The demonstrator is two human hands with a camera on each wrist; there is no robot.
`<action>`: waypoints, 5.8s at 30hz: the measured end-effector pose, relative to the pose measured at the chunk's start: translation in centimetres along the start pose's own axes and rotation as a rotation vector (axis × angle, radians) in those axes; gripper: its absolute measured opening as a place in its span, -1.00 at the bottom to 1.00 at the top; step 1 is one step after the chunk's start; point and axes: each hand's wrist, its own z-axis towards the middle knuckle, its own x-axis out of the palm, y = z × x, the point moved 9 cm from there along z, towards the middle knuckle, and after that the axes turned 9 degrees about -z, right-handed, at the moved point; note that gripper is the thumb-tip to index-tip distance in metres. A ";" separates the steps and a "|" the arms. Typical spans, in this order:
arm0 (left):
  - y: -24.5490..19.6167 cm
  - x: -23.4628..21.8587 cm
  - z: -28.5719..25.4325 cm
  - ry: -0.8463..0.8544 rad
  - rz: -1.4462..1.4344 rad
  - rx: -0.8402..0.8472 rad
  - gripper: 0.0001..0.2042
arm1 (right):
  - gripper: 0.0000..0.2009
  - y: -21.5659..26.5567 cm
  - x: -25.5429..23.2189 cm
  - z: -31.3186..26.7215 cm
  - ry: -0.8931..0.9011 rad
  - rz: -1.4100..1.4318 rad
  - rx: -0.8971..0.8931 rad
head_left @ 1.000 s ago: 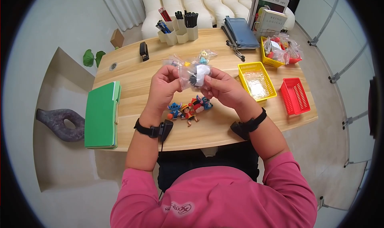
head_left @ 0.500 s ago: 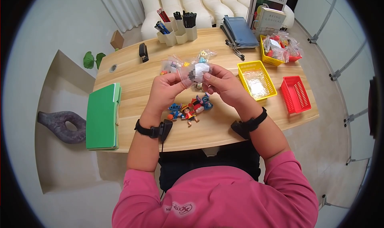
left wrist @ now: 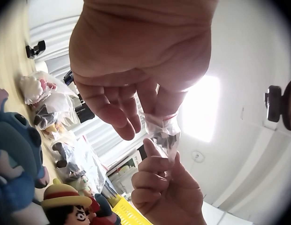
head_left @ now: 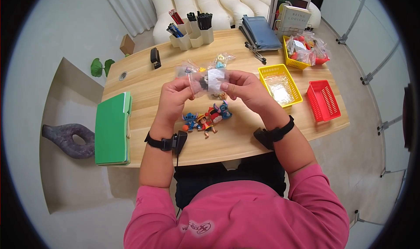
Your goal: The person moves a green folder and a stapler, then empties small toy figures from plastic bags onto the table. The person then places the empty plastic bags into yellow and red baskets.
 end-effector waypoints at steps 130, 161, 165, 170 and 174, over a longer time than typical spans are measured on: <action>-5.4 0.1 -2.4 -0.344 0.797 0.637 -0.70 | -0.84 1.7 1.2 0.6 -0.131 -1.000 -0.016; 2.1 0.1 -0.6 -0.037 -0.287 -0.269 -0.80 | -0.76 -1.2 0.2 -0.1 0.114 0.418 0.114; 1.8 1.0 -0.6 0.021 -0.335 -0.254 -0.86 | -0.73 -0.3 0.6 -0.2 0.176 0.514 0.037; 0.9 0.5 -0.2 0.020 -0.211 -0.088 -0.85 | -0.72 -1.2 -0.3 0.2 0.116 0.391 0.048; -0.8 1.4 -0.4 0.074 0.035 0.063 -0.74 | -0.71 -0.9 -0.6 0.1 0.041 0.228 0.008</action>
